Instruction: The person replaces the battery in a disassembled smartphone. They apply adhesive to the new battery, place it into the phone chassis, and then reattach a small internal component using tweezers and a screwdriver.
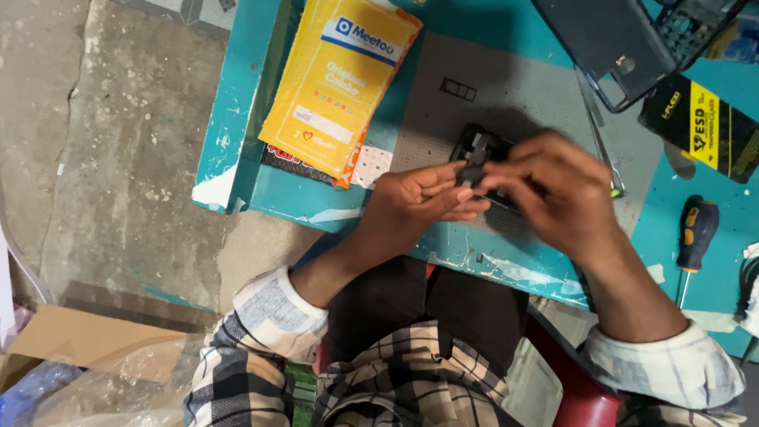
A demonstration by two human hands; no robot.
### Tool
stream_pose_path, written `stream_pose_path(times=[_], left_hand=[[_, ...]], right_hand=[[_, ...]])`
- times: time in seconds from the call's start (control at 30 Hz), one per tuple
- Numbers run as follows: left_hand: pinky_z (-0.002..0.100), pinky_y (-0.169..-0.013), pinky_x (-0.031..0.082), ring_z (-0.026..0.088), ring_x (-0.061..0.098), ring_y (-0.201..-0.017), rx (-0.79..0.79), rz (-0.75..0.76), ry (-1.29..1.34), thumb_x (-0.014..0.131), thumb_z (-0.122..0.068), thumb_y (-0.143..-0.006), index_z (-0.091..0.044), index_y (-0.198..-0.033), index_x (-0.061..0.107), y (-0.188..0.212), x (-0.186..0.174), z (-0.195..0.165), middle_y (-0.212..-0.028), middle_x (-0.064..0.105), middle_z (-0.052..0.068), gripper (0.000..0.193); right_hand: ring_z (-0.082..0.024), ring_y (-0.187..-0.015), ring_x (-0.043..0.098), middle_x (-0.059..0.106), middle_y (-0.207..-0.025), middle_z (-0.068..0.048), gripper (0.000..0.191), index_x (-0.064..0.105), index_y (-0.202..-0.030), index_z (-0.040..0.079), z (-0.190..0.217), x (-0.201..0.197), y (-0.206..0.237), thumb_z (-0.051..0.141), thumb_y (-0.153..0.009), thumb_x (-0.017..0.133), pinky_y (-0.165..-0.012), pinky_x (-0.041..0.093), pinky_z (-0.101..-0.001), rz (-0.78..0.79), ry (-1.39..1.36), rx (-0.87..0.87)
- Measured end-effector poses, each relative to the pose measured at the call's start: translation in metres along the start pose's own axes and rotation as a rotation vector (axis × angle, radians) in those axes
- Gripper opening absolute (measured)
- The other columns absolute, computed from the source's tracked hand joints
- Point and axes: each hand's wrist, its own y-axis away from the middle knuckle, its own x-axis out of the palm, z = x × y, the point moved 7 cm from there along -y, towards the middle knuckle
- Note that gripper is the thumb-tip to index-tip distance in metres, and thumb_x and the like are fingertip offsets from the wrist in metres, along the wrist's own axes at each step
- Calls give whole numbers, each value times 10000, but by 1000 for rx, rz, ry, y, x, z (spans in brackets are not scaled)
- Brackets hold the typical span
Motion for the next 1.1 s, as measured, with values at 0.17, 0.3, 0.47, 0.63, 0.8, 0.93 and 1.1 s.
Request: stream_pose_path(times=[0.17, 0.3, 0.47, 0.63, 0.8, 0.93, 1.1], left_hand=[[353, -974, 635, 262, 731, -1132, 30, 43, 27, 593, -116, -1054, 131, -1427, 506, 1, 3, -1, -1277, 688, 195, 457], [362, -958, 639, 275, 734, -1112, 8, 27, 54, 598, -110, -1043, 126, -1439, 502, -1, 1, 2, -1257, 698, 224, 471], [372, -946, 642, 287, 738, -1103, 15, 10, 49, 599, -99, -1047, 130, -1431, 522, 0, -3, 2, -1247, 707, 241, 454], [387, -927, 655, 305, 750, -1086, 36, 44, 64, 599, -103, -1050, 130, -1437, 512, 2, 0, 2, -1224, 710, 257, 460], [382, -924, 654, 311, 745, -1079, 28, 25, 58, 605, -89, -1041, 141, -1430, 510, 2, -2, 5, -1216, 711, 259, 462], [380, -920, 663, 306, 755, -1064, 38, 15, 46, 605, -89, -1039, 133, -1417, 508, 0, -2, 5, -1200, 719, 263, 448], [375, -909, 661, 295, 760, -1046, 23, -17, 23, 607, -80, -1036, 135, -1385, 560, 1, -3, 6, -1179, 727, 254, 412]], right_hand=[[-144, -818, 661, 665, -956, -104, 175, 769, -1016, 0, -3, -1, 2, 6, -866, 861, -646, 511, -263, 14, -98, 11], [-152, -816, 651, 675, -982, -105, 164, 780, -1031, 3, -8, -9, 1, -33, -899, 870, -631, 506, -240, -16, 30, 17], [-158, -811, 651, 666, -983, -99, 154, 771, -1064, -15, -12, -31, 7, -67, -962, 875, -633, 500, -242, -193, -5, 0], [-150, -786, 656, 660, -981, -117, 193, 768, -1017, 3, -14, -15, 11, -31, -870, 888, -584, 493, -236, -106, 49, -126], [-145, -907, 672, 656, -1069, -119, 160, 763, -1127, -15, -26, -29, 15, -75, -1001, 842, -727, 584, -249, -241, 36, -24], [-163, -818, 647, 670, -982, -89, 202, 772, -1043, 12, -13, -26, 11, -8, -891, 904, -618, 478, -266, -203, 76, -119], [-220, -860, 654, 651, -1007, -130, 169, 780, -1061, -19, -12, -28, 6, -65, -925, 870, -665, 531, -258, -202, 273, -59]])
